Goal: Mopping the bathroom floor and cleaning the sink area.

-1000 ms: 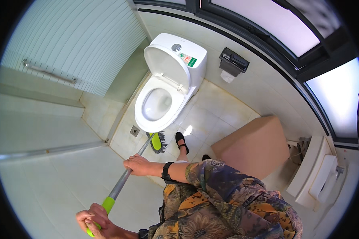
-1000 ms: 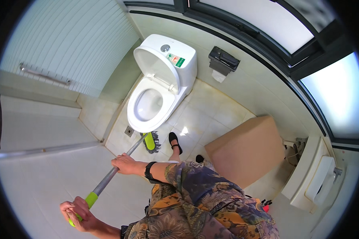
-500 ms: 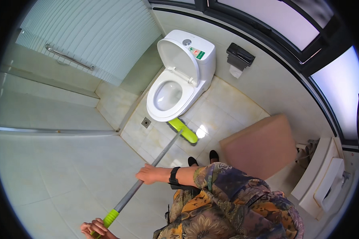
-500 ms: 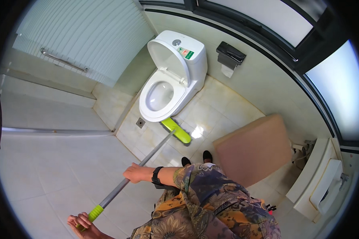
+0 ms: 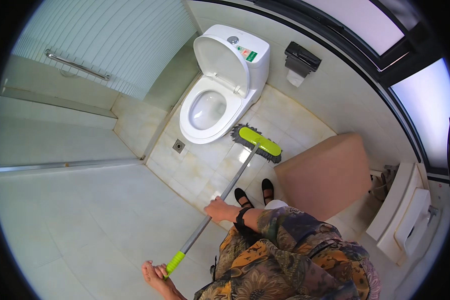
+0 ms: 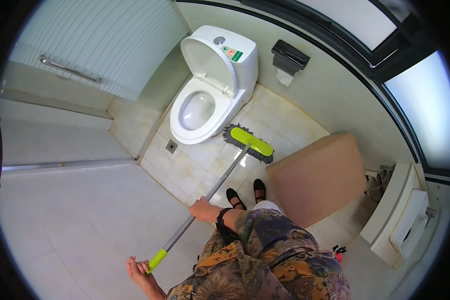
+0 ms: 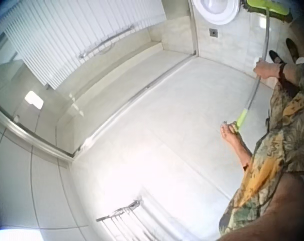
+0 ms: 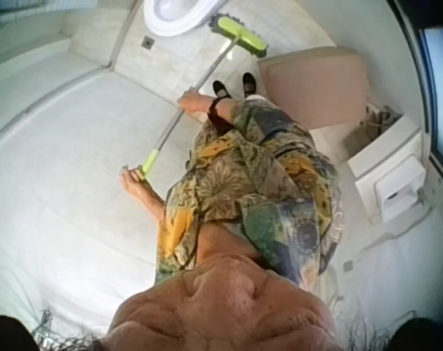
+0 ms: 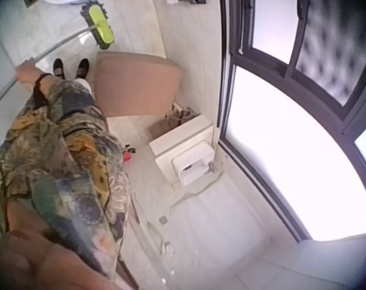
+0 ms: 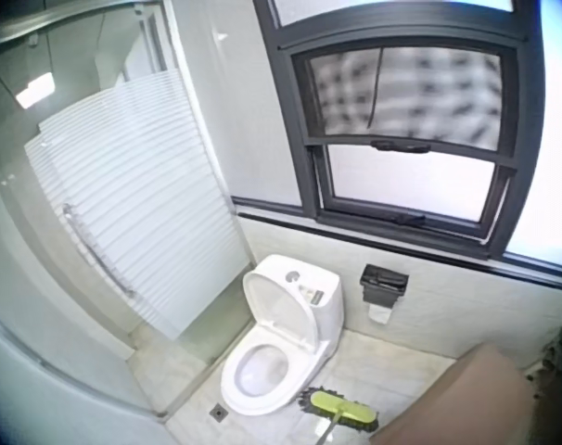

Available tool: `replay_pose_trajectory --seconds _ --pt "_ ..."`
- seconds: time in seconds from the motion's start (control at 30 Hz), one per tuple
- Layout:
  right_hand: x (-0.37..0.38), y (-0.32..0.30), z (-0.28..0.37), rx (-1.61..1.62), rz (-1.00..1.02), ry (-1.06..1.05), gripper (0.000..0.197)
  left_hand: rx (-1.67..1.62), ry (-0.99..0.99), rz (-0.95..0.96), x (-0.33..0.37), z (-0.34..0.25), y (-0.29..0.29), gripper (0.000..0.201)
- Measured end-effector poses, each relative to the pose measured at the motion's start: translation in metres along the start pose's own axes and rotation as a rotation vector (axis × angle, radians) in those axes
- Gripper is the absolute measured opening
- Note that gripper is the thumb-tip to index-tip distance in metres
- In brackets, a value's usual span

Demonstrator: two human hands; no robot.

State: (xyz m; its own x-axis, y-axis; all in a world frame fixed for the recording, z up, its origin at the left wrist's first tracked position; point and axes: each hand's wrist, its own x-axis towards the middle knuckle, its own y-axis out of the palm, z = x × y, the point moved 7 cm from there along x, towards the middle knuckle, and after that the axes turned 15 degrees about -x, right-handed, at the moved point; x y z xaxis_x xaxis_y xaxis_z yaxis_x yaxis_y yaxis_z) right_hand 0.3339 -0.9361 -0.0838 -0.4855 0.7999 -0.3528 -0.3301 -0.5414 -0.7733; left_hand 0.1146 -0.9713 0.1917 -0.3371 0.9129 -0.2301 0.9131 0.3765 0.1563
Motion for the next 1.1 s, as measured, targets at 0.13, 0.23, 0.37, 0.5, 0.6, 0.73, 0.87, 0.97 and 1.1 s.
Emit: replay_pose_trajectory --seconds 0.13,0.23,0.37,0.5,0.6,0.73,0.87,0.97,1.1 --pt "-0.015 -0.020 -0.056 -0.007 -0.040 0.088 0.018 -0.009 -0.071 0.201 0.015 0.023 0.067 0.014" --pt "-0.023 -0.042 -0.098 -0.031 -0.148 0.167 0.015 0.032 -0.036 0.313 0.018 0.034 0.119 0.014" --pt "-0.047 -0.060 -0.151 -0.073 -0.215 0.256 0.017 0.081 -0.086 0.413 0.013 0.067 0.158 0.014" --pt "-0.062 -0.069 -0.211 -0.177 -0.282 0.357 0.018 0.089 -0.124 0.530 0.014 0.111 0.202 0.015" --pt "-0.068 -0.068 -0.258 -0.237 -0.401 0.453 0.017 0.095 -0.174 0.566 0.016 0.148 0.232 0.018" --pt "-0.080 -0.070 -0.302 -0.267 -0.457 0.535 0.014 0.002 -0.184 0.595 0.012 0.177 0.264 0.022" --pt "-0.083 -0.076 -0.304 -0.192 -0.516 0.527 0.013 -0.030 -0.169 0.560 0.013 0.178 0.273 0.021" --pt "-0.103 -0.064 -0.294 -0.146 -0.569 0.536 0.016 -0.017 -0.175 0.524 0.000 0.177 0.260 0.021" --pt "-0.146 -0.035 -0.283 -0.053 -0.577 0.572 0.020 -0.033 -0.268 0.547 -0.018 0.182 0.257 0.021"
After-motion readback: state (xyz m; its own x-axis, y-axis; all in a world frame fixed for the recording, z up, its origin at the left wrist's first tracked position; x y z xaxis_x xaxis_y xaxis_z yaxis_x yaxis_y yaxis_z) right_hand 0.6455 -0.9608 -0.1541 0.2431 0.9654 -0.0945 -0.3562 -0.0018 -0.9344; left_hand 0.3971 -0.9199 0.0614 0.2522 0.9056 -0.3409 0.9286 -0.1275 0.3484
